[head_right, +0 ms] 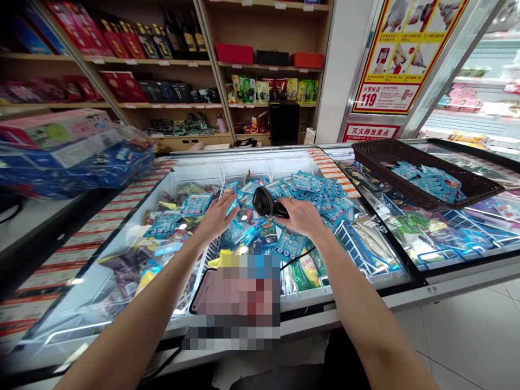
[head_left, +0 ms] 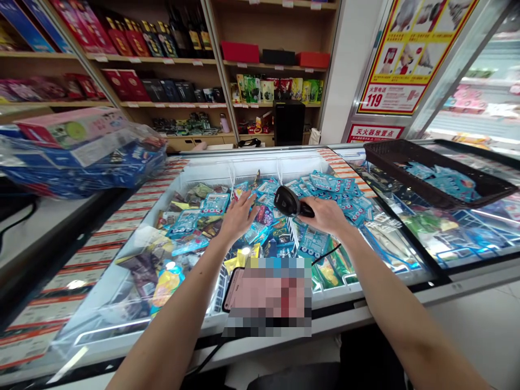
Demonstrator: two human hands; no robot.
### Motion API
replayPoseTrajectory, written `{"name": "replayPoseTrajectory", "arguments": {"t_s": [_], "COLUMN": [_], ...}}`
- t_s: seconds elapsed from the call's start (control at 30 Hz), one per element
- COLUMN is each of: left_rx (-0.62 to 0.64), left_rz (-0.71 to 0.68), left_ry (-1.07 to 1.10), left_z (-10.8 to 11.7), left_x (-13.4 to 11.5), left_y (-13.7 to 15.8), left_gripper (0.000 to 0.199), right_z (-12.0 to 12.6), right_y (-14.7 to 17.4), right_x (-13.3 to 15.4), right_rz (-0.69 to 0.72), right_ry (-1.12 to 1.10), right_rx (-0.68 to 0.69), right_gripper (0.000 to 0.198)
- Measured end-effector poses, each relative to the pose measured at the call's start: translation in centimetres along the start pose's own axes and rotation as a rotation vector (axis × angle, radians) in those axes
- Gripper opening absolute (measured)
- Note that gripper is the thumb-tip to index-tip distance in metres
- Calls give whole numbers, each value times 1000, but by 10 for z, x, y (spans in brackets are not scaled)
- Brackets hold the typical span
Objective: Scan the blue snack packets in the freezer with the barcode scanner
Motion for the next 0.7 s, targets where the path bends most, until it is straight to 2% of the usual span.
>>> {"name": "replayPoseTrajectory", "arguments": {"t_s": [0.23,0.37,0.5,0.7], "left_rx": [45,113,75,31], "left_rz": [-81,-104,-168,-235], "left_ry": [79,62,69,141], "left_z": [-12,-17,-14,4], "left_x": [0,-1,2,6], "left_y": [-33,-39,-32,-3], "left_gripper": [59,55,46,39], "right_z": [-2,-1,0,1], "right_y": [-1,-2,-1,1], "right_x": [2,1,1,3], "right_rz": [24,25,27,48], "right_ry": [3,-3,-4,-25], "right_rx": [17,22,25,3], "right_gripper": [39,41,41,41]}}
Point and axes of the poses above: each hand's wrist, its own y-axis away from the middle knuckle, its own z-axis out of the back of the hand, x = y × z, the point moved 1 cm from there along -y, towards the middle knuckle, and after that the axes turned 2 degrees about z, right-handed, at the moved point
